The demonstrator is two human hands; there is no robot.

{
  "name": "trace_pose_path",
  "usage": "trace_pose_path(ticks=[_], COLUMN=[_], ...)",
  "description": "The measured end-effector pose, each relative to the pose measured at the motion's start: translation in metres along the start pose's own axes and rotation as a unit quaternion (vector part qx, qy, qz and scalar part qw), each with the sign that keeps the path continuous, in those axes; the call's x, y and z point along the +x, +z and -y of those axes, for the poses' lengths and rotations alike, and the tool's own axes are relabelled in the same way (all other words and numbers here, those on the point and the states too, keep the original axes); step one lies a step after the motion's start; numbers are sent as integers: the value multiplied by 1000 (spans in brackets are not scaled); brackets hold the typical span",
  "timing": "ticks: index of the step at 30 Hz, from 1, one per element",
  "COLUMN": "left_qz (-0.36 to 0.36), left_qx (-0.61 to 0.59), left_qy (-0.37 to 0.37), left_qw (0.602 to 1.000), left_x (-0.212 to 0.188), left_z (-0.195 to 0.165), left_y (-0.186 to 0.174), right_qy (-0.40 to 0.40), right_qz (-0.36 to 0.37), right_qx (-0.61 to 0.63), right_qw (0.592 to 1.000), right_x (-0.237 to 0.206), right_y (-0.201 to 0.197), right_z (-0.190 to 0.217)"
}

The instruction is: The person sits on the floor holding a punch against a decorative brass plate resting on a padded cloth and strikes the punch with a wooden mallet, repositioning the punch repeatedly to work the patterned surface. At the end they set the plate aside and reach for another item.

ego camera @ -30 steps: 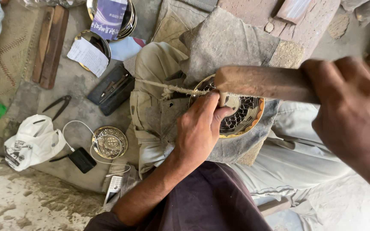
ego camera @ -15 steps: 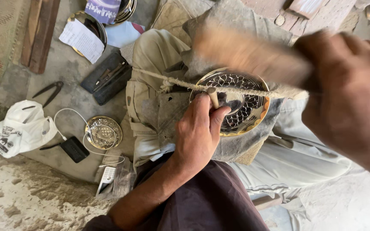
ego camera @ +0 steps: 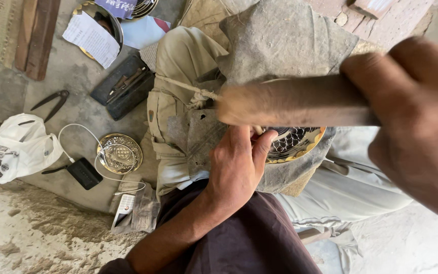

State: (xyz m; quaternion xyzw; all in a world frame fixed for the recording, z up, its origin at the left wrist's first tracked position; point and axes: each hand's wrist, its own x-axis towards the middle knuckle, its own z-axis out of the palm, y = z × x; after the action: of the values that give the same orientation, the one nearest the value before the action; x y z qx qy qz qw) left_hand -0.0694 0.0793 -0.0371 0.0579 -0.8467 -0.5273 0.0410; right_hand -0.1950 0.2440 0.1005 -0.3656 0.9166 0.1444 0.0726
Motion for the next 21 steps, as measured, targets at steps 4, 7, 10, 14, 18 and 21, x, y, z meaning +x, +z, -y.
trace_pose_path(ticks=[4, 7, 10, 14, 18, 21], left_qz=[7, 16, 51, 23, 147, 210], left_qx=[2, 15, -13, 31, -47, 21], left_qy=[-2, 8, 12, 128, 186, 178], left_qw=[1000, 1000, 999, 991, 970, 961], left_x=[-2, -2, 5, 22, 44, 55], left_z=[5, 7, 7, 6, 5, 4], left_y=[1, 2, -3, -20, -14, -5], right_qy=[25, 47, 75, 124, 231, 284], right_qz=[33, -37, 35, 14, 16, 28], right_qx=[-3, 91, 53, 212, 310, 328], right_qw=[999, 994, 995, 969, 922, 901], right_x=[-1, -6, -16, -48, -97, -136], right_y=[-5, -8, -5, 13, 61, 106], right_z=[5, 9, 9, -1, -6, -4])
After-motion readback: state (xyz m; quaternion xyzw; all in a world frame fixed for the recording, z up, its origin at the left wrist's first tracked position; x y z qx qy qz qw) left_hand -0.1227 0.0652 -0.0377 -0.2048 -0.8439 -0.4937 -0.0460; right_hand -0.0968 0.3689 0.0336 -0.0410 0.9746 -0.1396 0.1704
